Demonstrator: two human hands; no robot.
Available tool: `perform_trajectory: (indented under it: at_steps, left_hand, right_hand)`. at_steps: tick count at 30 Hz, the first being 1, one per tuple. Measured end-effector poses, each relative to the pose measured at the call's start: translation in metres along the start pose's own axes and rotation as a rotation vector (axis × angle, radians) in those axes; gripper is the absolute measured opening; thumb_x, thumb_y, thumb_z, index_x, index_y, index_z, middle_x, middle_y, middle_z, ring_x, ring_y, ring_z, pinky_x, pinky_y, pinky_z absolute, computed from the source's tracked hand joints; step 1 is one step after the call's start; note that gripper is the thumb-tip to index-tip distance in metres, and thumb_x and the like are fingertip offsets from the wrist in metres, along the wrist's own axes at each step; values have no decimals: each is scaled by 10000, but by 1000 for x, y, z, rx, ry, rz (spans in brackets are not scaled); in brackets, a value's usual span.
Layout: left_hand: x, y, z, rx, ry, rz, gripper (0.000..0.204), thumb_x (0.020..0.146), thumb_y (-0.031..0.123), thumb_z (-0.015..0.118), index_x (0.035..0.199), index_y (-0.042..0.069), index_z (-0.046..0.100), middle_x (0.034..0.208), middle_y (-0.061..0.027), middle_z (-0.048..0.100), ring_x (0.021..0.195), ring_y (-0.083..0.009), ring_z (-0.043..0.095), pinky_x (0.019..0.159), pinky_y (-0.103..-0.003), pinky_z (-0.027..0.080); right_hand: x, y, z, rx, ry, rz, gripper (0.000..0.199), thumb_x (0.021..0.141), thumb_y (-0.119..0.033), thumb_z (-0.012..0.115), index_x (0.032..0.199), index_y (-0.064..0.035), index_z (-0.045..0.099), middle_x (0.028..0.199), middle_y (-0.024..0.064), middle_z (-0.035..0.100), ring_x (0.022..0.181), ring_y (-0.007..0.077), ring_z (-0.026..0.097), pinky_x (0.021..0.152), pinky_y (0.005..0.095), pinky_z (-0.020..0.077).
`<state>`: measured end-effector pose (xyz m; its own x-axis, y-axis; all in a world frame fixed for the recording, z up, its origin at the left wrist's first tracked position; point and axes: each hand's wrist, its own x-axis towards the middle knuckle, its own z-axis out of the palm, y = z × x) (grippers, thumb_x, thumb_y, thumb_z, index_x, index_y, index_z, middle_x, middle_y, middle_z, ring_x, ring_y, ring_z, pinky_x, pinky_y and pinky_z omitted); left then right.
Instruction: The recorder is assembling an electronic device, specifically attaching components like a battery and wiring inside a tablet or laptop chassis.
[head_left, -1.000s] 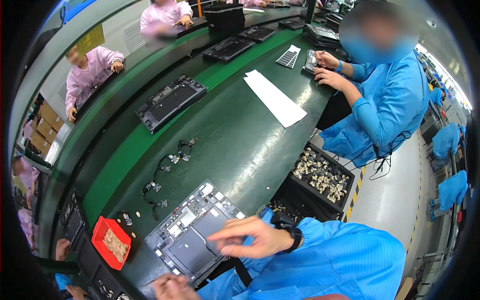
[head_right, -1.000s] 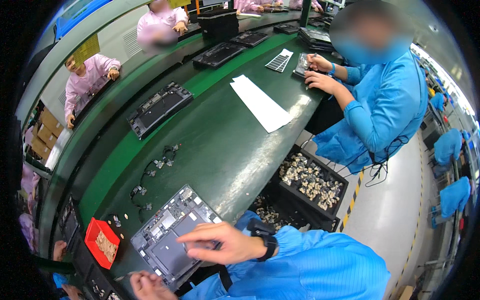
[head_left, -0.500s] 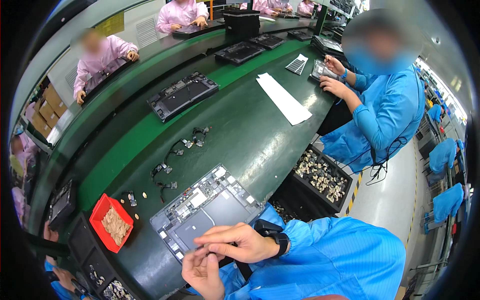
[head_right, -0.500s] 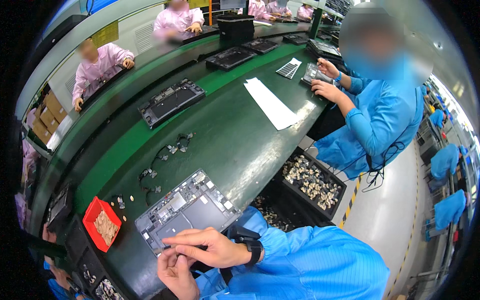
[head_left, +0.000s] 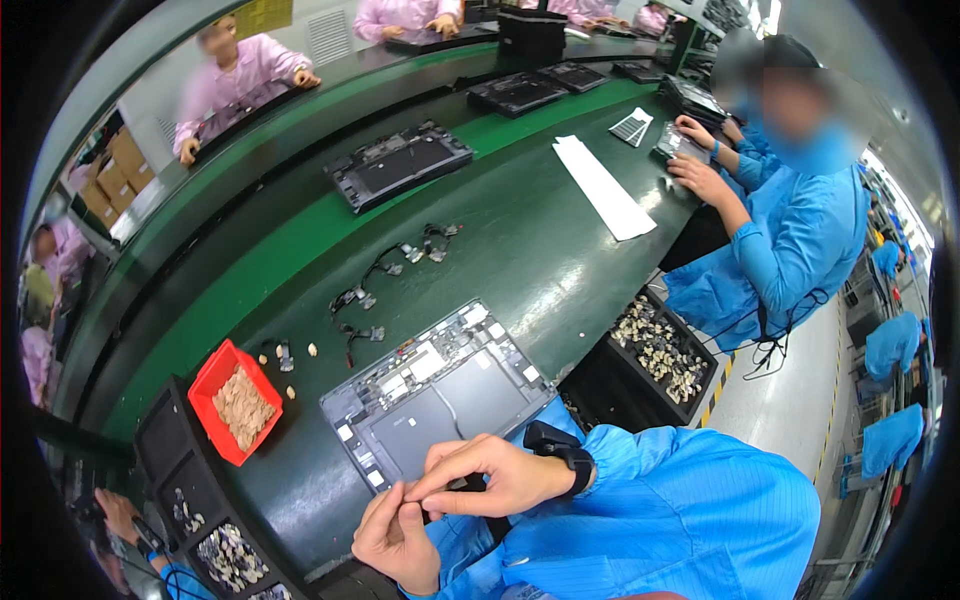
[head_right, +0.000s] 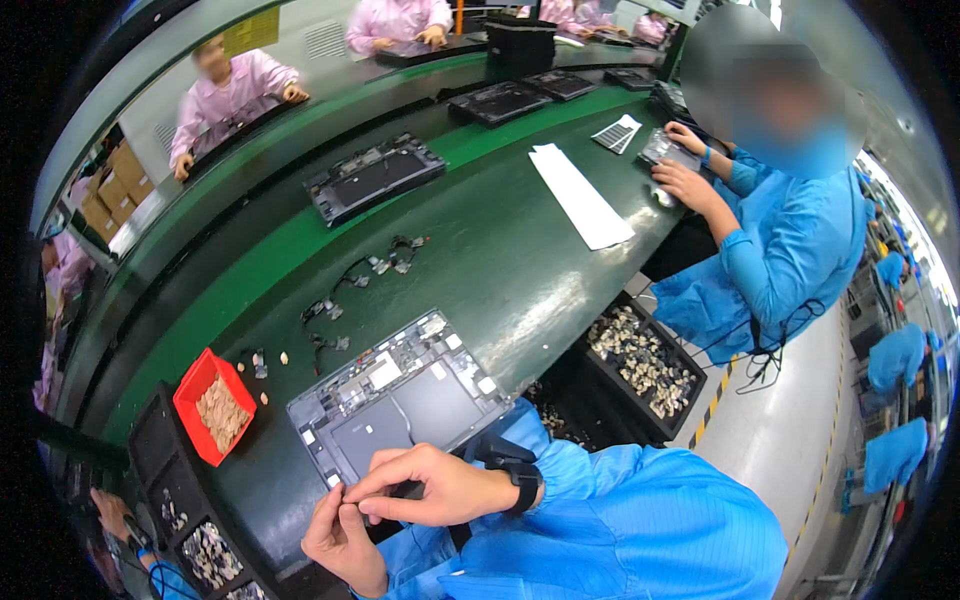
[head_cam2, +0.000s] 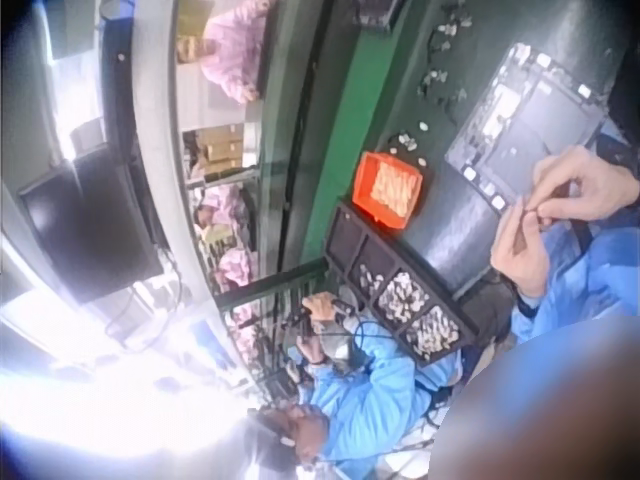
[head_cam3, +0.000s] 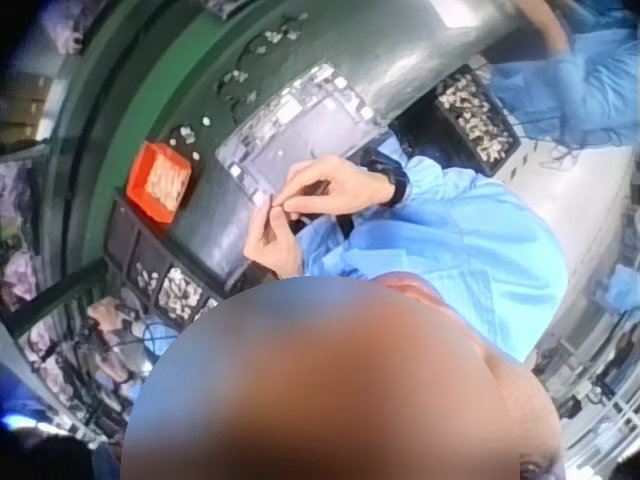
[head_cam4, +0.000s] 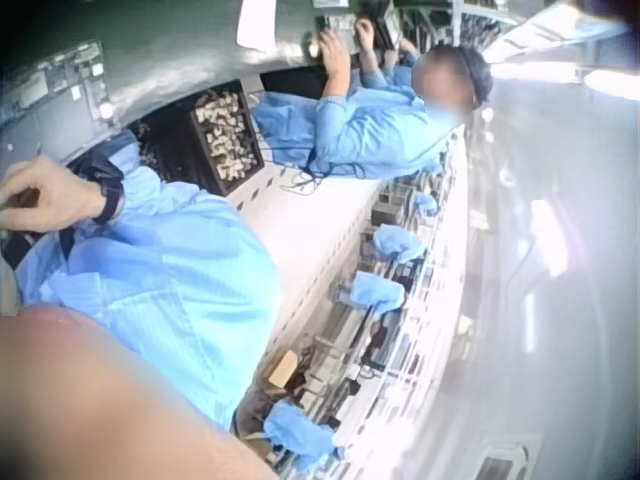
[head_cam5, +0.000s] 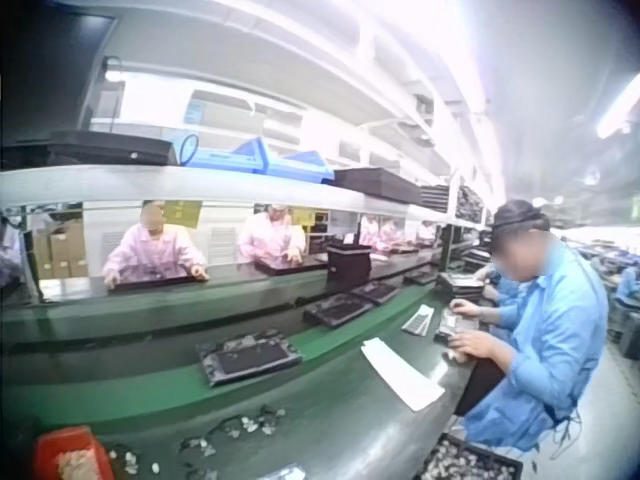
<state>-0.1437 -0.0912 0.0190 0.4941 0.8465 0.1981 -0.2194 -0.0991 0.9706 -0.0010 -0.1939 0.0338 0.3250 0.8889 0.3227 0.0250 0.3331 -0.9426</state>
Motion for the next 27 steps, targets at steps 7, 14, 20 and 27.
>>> perform_trajectory:
  at_steps: [7,14,20,27]
  left_hand:
    - [4,13,-5,40,-204,96,119,844,-58,779,962,-59,769,935,-171,781,827,-245,748,757,-327,587]
    - [11,17,7,256,-191,154,65,910,-69,679,966,-48,703,991,-170,767,891,-262,746,791,-338,588]
    - [27,21,-6,384,54,173,280,1061,178,562,855,-7,604,803,-123,699,763,-198,665,727,-314,518]
    - [141,27,-31,785,296,415,318,951,11,660,1264,-38,640,1231,-130,703,1001,-199,640,817,-309,489]
  right_hand:
    - [-3,-7,-2,11,29,108,145,904,9,757,1048,6,768,952,105,741,853,195,676,777,302,528]
    - [3,5,-8,-65,78,10,135,884,7,771,1019,3,772,964,110,774,915,254,687,891,376,520]
    - [7,7,-6,93,-77,-87,163,938,26,714,1098,32,737,1142,155,735,990,245,693,893,366,541]
    - [-4,10,-23,188,3,340,336,1092,-81,512,1402,-16,625,1091,68,679,806,83,579,713,221,502]
